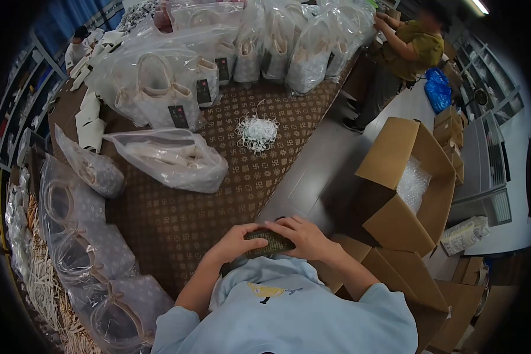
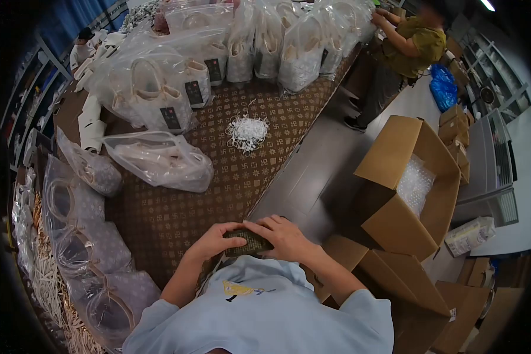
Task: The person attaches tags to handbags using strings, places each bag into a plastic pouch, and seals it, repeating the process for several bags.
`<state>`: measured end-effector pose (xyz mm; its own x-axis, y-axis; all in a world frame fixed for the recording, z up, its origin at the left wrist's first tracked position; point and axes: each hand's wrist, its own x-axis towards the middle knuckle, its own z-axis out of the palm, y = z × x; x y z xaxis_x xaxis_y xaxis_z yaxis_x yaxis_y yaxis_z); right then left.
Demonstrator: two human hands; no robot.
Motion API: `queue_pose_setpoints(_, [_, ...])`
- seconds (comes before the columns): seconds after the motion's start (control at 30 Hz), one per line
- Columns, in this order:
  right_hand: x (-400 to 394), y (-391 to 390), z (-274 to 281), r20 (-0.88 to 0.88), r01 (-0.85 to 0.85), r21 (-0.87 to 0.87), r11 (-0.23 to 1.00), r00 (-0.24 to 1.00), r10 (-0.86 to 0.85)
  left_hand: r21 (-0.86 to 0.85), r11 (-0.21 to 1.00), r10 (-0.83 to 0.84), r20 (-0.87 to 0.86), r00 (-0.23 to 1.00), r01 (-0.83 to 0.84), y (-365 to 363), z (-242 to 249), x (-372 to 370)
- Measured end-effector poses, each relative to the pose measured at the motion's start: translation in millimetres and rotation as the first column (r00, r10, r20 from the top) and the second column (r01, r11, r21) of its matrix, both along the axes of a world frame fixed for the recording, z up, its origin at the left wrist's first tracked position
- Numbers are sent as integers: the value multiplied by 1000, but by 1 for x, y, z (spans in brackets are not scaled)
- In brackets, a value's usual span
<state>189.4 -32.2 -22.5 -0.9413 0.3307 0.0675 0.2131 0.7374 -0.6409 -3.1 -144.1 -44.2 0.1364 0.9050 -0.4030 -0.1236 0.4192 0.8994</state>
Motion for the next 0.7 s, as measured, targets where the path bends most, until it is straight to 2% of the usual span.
queue_pose_setpoints(0.03, [-7, 15, -7, -83, 24, -4, 1000, 996, -25, -21, 986, 164, 36, 986, -164, 9, -2, -3])
queue_pose_setpoints(0.07, [-14, 28, -18, -81, 5, -14, 1000, 997, -6, -51, 944, 329, 73, 941, -326, 17, -4, -2])
queue_pose_setpoints(0.1, [-19, 39, -33, -163, 167, -474, 865, 948, -273, -68, 935, 354, 79, 932, -349, 27, -5, 6])
queue_pose_setpoints(0.13, [-25, 50, -42, -97, 225, -830, 511, 843, -530, -60, 816, 577, 132, 806, -575, 42, -5, 15])
queue_pose_setpoints(0.17, [-30, 64, -45, -13, 94, -978, 186, 863, -504, -54, 641, 760, 182, 623, -766, 59, -4, 24])
queue_pose_setpoints(0.2, [-39, 75, -50, -11, 87, -979, 182, 878, -479, -5, 583, 807, 114, 579, -812, 71, -25, 33])
queue_pose_setpoints(0.27, [-55, 92, -65, 163, 211, -976, 57, 876, -453, 174, 588, 804, -22, 594, -790, 98, -42, 53])
queue_pose_setpoints(0.3, [-58, 105, -71, 167, 210, -976, 54, 887, -430, 225, 624, 780, -124, 613, -749, 109, -43, 60])
queue_pose_setpoints(0.37, [-69, 146, -81, 151, 202, -978, 50, 856, -494, 246, 624, 780, -146, 608, -742, 127, -43, 62])
queue_pose_setpoints(0.4, [-74, 172, -87, 105, 176, -980, 93, 856, -506, 258, 644, 764, -165, 624, -720, 133, -44, 63])
queue_pose_setpoints(0.47, [-92, 232, -92, -10, 167, -952, 258, 823, -568, 301, 602, 798, -233, 556, -739, 133, -53, 53])
queue_pose_setpoints(0.53, [-116, 295, -106, -39, 203, -898, 390, 847, -530, 26, 598, 800, -85, 594, -801, 122, -64, 38])
queue_pose_setpoints(0.6, [-145, 352, -130, 20, 236, -837, 494, 915, -403, -8, 519, 847, -136, 515, -855, 116, -58, 34])
queue_pose_setpoints(0.63, [-160, 374, -142, 18, 221, -838, 498, 924, -381, -38, 467, 873, -141, 467, -884, 111, -54, 33])
queue_pose_setpoints(0.7, [-182, 399, -164, 72, 321, -666, 673, 926, -371, -75, 391, 904, -154, 398, -917, 95, -57, 35])
